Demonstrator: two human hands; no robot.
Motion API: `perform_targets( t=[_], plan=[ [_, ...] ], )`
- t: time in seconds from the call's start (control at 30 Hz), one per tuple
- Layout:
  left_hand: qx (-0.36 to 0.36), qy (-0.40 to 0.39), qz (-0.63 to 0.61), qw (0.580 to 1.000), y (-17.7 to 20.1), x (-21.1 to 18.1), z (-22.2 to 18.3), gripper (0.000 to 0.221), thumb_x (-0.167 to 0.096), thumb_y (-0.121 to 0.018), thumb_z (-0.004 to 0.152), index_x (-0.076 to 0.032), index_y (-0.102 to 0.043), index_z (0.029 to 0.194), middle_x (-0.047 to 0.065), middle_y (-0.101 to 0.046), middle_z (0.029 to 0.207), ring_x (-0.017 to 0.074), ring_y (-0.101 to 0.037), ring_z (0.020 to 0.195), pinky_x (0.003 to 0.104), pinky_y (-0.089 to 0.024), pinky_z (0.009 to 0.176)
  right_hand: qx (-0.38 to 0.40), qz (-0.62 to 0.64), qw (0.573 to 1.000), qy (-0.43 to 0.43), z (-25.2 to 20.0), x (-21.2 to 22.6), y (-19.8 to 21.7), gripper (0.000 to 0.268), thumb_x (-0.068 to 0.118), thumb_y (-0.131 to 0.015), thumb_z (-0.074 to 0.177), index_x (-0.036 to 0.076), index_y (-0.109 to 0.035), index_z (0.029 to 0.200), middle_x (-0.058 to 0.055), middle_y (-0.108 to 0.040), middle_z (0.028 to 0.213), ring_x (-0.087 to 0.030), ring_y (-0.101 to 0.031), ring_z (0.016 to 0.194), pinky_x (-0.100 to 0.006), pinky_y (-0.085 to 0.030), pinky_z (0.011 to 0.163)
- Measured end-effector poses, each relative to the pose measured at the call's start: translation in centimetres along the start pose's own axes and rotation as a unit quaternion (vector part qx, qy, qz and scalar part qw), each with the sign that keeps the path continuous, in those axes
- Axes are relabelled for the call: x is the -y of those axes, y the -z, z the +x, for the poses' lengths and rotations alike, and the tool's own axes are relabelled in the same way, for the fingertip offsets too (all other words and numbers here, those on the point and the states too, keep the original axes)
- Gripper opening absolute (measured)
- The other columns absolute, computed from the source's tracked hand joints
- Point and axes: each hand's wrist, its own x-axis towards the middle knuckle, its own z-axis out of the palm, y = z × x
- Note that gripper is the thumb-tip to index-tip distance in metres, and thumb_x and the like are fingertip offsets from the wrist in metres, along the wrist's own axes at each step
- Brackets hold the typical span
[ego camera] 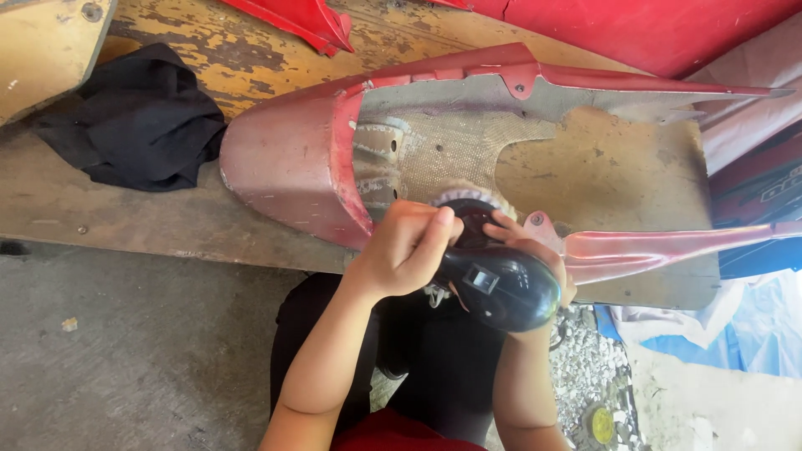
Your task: The person uses a power polisher with a buffing pad to smooth and polish a red car bumper cover resting on a wooden workbench. They move the tool across the surface, focusing on edges and curves, while holding the part steady with their other hand.
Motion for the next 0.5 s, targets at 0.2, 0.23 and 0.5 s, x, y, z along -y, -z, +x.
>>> perform_targets(
  t=[0.2, 0.23, 0.5],
  plan=[
    [0.057, -0.03, -0.007, 0.998, -1.1, -0.6, 0.2, 0.039, -0.016, -0.043, 0.109, -0.002, -0.05, 0.073, 0.011, -0.047, 0.063, 0.0284, -0.051, 0.056, 0.04, -0.04, 0.058, 0.062, -0.104, 0.979, 0.163, -1.4, -0.7, 1.8, 0.055, 0.02, -0.084, 0.084, -0.006, -0.045, 0.113, -0.034, -0.062, 0.113, -0.041, -0.064, 0.119, -0.057, -0.051, 0.111],
    [0.055, -0.03, -0.006, 0.998, -1.0, -0.4, 0.3, 0.039, -0.016, -0.043, 0.109, -0.002, -0.05, 0.073, 0.011, -0.047, 0.063, 0.0284, -0.051, 0.056, 0.04, -0.04, 0.058, 0.064, -0.103, 0.979, 0.163, -1.6, -1.7, 2.3, 0.055, 0.02, -0.084, 0.084, -0.006, -0.045, 0.113, -0.034, -0.062, 0.113, -0.041, -0.064, 0.119, -0.057, -0.051, 0.111],
    [-0.033, 0.02, -0.003, 0.999, 2.8, 0.0, -0.5, 0.044, -0.017, -0.039, 0.111, -0.003, -0.049, 0.071, 0.009, -0.046, 0.061, 0.0208, -0.051, 0.055, 0.037, -0.039, 0.058, 0.164, -0.031, 0.979, 0.119, 1.5, -1.4, -1.2, 0.044, 0.016, -0.076, 0.091, -0.007, -0.047, 0.115, -0.037, -0.061, 0.119, -0.047, -0.06, 0.127, -0.057, -0.051, 0.112]
  ],
)
